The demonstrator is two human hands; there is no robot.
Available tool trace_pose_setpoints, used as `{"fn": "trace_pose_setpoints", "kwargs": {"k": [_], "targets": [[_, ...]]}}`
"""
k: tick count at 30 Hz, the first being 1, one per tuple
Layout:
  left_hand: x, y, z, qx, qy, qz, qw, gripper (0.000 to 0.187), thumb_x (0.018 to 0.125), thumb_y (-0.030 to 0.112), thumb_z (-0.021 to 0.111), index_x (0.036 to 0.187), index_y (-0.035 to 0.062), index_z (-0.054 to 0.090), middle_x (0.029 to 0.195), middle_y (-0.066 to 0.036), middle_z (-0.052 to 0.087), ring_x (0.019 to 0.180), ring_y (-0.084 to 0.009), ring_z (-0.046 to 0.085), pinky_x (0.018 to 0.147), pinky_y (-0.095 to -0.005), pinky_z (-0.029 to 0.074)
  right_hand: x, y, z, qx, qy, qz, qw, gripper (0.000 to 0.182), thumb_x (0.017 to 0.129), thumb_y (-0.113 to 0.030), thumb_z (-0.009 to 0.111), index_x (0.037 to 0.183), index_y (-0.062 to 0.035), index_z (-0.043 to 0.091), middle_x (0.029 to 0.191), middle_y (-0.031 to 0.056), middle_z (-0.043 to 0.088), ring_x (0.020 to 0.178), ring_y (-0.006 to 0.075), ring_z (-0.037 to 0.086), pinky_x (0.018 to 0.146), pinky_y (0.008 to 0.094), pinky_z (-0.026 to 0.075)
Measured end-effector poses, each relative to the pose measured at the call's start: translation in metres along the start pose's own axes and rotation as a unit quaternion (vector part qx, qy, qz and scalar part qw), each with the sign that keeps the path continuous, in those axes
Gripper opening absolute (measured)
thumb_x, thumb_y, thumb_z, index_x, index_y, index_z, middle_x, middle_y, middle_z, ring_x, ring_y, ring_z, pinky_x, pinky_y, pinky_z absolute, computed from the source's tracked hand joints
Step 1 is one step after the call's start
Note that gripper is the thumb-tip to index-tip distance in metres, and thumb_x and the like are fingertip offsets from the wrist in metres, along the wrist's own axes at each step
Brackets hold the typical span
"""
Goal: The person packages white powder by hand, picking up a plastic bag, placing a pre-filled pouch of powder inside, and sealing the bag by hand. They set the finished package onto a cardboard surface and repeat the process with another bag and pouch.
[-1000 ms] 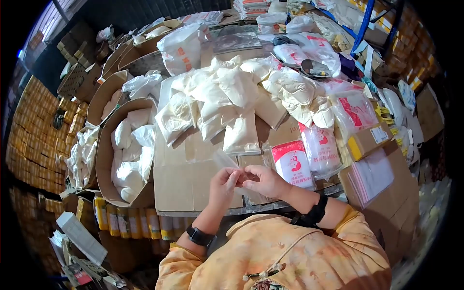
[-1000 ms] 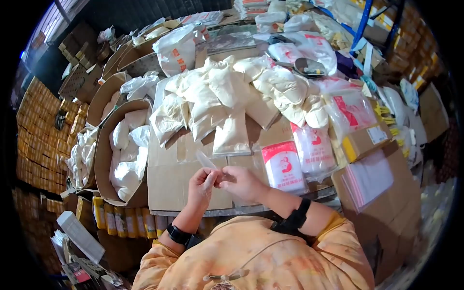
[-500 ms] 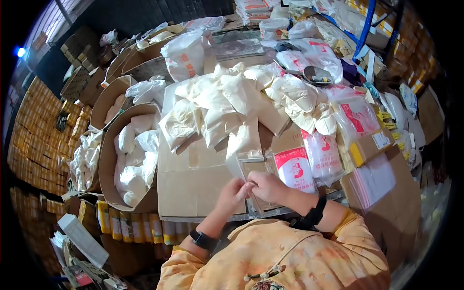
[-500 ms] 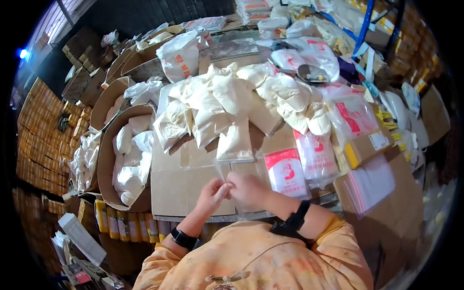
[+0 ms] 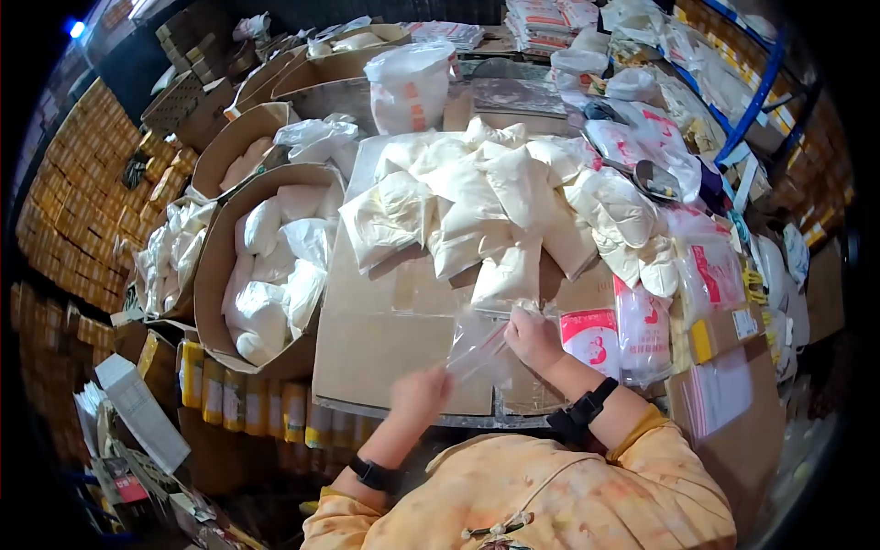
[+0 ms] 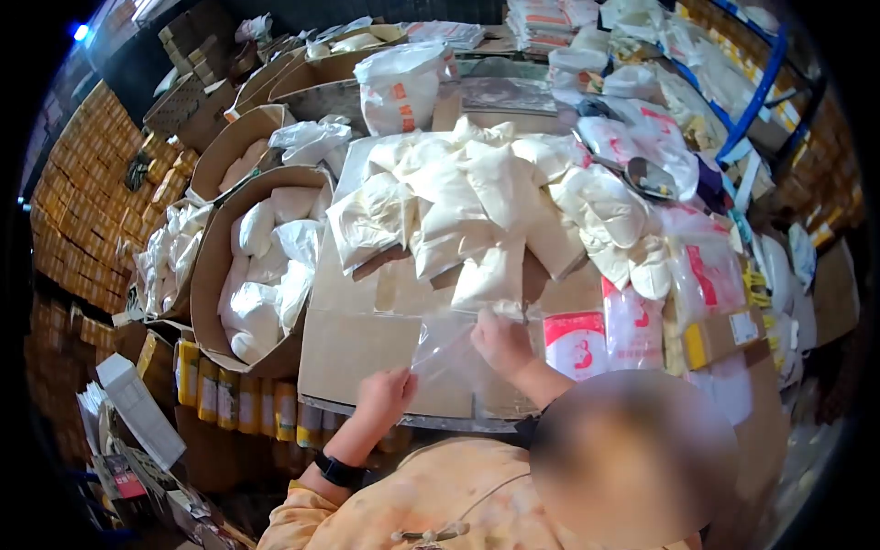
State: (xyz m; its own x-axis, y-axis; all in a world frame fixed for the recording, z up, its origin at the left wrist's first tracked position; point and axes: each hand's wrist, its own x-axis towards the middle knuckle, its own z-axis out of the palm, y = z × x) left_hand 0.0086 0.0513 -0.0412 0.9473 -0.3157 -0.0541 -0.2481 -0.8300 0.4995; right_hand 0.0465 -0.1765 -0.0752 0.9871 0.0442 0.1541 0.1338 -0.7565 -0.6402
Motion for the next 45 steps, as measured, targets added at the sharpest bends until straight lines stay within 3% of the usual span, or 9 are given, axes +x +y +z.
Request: {"fn": "trace_pose_setpoints", "kwargs": {"k": [5, 8, 12, 19, 25, 30, 36, 39, 45], "targets": [[-0.005, -0.081, -0.002, 0.057, 0.066, -0.086, 0.992, 0.009, 0.072, 0.013, 0.056, 0.071, 0.005, 0.052, 0.063, -0.013, 0.057, 0.059, -0.0318, 0.057, 0.053, -0.0416, 0.044, 0.016, -0.01, 0.049, -0.008, -0.215, -0.032, 0.976, 0.021, 0.082, -0.023, 0.048, 0.074, -0.0046, 0.055, 0.074, 0.0151, 0.059, 0.068, 0.0309, 0.058, 0.06, 0.0386, 0.045], [-0.016, -0.127, -0.012, -0.113, 0.108, -0.159, 0.975, 0.011, 0.072, 0.011, 0.055, 0.069, 0.0026, 0.048, 0.061, -0.013, 0.052, 0.056, -0.03, 0.051, 0.053, -0.0375, 0.042, 0.069, -0.008, 0.078, 0.107, -0.199, 0.089, 0.97, 0.024, 0.081, -0.025, 0.048, 0.077, -0.0047, 0.061, 0.078, 0.0175, 0.062, 0.076, 0.0336, 0.059, 0.069, 0.0411, 0.046], [-0.038, -0.188, -0.024, -0.327, 0.17, -0.249, 0.896, 0.018, 0.075, 0.007, 0.055, 0.067, 0.0012, 0.04, 0.057, -0.008, 0.041, 0.052, -0.018, 0.04, 0.052, -0.0293, 0.037, 0.173, 0.028, 0.144, 0.302, -0.084, 0.219, 0.924, 0.021, 0.087, -0.016, 0.049, 0.076, -0.0006, 0.059, 0.067, 0.0032, 0.06, 0.059, 0.0102, 0.054, 0.058, 0.0265, 0.045], [-0.08, -0.23, -0.057, -0.425, 0.162, -0.291, 0.842, 0.016, 0.081, 0.0, 0.053, 0.071, 0.0046, 0.042, 0.066, -0.001, 0.047, 0.063, -0.0069, 0.045, 0.058, -0.0215, 0.038, 0.294, 0.005, 0.192, -0.049, -0.098, 0.342, 0.933, 0.051, 0.074, -0.055, 0.055, 0.094, -0.0078, 0.064, 0.094, 0.0175, 0.064, 0.093, 0.0339, 0.059, 0.079, 0.0394, 0.046], [-0.085, -0.245, -0.065, -0.452, 0.182, -0.321, 0.812, 0.013, 0.081, 0.0, 0.051, 0.072, 0.004, 0.044, 0.069, -0.002, 0.051, 0.063, -0.0078, 0.047, 0.06, -0.0217, 0.039, 0.29, 0.024, 0.225, -0.088, 0.039, 0.222, 0.97, 0.038, 0.082, -0.034, 0.055, 0.086, 0.0029, 0.06, 0.075, 0.0196, 0.063, 0.074, 0.031, 0.063, 0.061, 0.039, 0.048], [-0.052, -0.24, -0.088, -0.523, 0.284, -0.249, 0.764, 0.012, 0.083, -0.001, 0.045, 0.074, 0.0055, 0.041, 0.068, -0.003, 0.049, 0.059, -0.0093, 0.045, 0.057, -0.0221, 0.039, 0.241, -0.035, 0.131, 0.417, -0.019, 0.267, 0.869, 0.019, 0.084, -0.02, 0.051, 0.079, -0.0019, 0.055, 0.065, 0.0049, 0.056, 0.051, 0.0123, 0.053, 0.044, 0.0253, 0.041], [-0.024, -0.239, -0.098, -0.454, 0.311, -0.206, 0.809, 0.012, 0.083, -0.001, 0.043, 0.073, 0.0049, 0.041, 0.071, -0.001, 0.047, 0.061, -0.0092, 0.043, 0.058, -0.0218, 0.037, 0.156, -0.077, 0.033, 0.602, 0.063, 0.317, 0.73, 0.017, 0.085, -0.017, 0.05, 0.092, -0.0014, 0.052, 0.085, 0.009, 0.057, 0.075, 0.0191, 0.059, 0.059, 0.0317, 0.05], [-0.015, -0.236, -0.082, -0.329, 0.299, -0.163, 0.881, 0.009, 0.078, -0.001, 0.049, 0.072, 0.0036, 0.044, 0.067, -0.004, 0.045, 0.06, -0.0132, 0.045, 0.057, -0.0244, 0.039, 0.116, -0.065, 0.072, 0.509, -0.073, 0.378, 0.77, 0.021, 0.088, -0.018, 0.047, 0.079, -0.0003, 0.051, 0.064, 0.01, 0.057, 0.051, 0.0199, 0.056, 0.05, 0.031, 0.049], [0.001, -0.186, -0.085, -0.193, 0.185, -0.158, 0.951, 0.01, 0.071, 0.005, 0.06, 0.077, 0.0027, 0.053, 0.071, -0.011, 0.053, 0.065, -0.0246, 0.056, 0.057, -0.0308, 0.046, 0.063, 0.024, 0.168, 0.359, -0.22, 0.304, 0.855, 0.021, 0.086, -0.014, 0.047, 0.084, 0.004, 0.057, 0.074, 0.0136, 0.061, 0.063, 0.0221, 0.06, 0.06, 0.0319, 0.05]]}}
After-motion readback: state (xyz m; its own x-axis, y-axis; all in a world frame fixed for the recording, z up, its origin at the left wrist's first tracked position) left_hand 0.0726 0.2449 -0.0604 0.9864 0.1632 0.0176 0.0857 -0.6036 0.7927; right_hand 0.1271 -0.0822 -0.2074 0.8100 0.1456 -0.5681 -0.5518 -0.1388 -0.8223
